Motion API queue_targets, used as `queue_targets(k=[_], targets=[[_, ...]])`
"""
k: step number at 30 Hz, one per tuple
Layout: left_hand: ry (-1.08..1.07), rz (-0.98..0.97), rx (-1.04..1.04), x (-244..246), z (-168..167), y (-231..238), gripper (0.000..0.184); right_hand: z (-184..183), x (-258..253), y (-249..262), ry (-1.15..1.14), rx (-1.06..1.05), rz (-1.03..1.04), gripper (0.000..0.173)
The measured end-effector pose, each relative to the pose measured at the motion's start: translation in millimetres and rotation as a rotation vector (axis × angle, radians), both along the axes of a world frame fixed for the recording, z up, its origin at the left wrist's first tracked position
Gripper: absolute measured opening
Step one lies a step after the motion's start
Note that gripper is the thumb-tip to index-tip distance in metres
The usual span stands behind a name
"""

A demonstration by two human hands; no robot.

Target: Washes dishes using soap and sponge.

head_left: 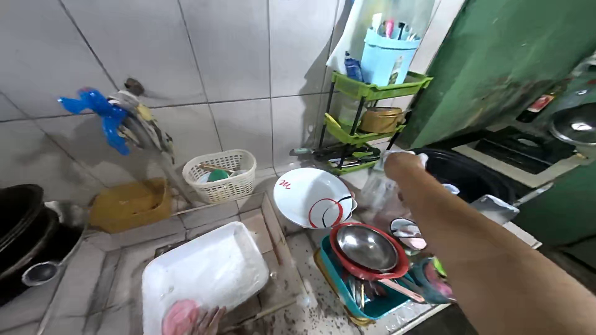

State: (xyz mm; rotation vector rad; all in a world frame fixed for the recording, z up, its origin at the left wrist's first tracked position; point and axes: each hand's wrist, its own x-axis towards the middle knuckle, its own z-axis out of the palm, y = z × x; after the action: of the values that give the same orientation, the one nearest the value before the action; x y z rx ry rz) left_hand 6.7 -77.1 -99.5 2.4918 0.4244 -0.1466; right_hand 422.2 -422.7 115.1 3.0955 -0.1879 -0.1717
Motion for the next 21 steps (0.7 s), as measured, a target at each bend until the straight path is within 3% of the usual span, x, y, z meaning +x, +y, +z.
queue_targets(k=[4,8,11,14,16,19,21], targets=[[0.126,0.064,-0.018,2,7,-1,0.063,14,-3,27,-0.226,0.067,0.183,0.045],[0.162,0.090,-0.100,16,12,6,0.057,12,-61,102,-0.281,0.229,0.521,0.048],[0.188,0.075,-0.227,21,19,17,0.045,-43,-116,173,0.025,0.470,0.813,0.031],[0.161,0.116,-0.268,25,21,38,0.041,-121,-156,243,0.530,0.609,0.941,0.037],[0.222,0.170,-0.135,29,23,54,0.051,-167,-174,280,0.678,0.558,0.923,0.042],[0.469,0.280,-0.093,39,30,64,0.069,-190,-215,311,0.694,0.256,0.719,0.049],[0.559,0.297,-0.088,48,31,65,0.067,-202,-247,320,0.787,0.103,0.741,0.048]])
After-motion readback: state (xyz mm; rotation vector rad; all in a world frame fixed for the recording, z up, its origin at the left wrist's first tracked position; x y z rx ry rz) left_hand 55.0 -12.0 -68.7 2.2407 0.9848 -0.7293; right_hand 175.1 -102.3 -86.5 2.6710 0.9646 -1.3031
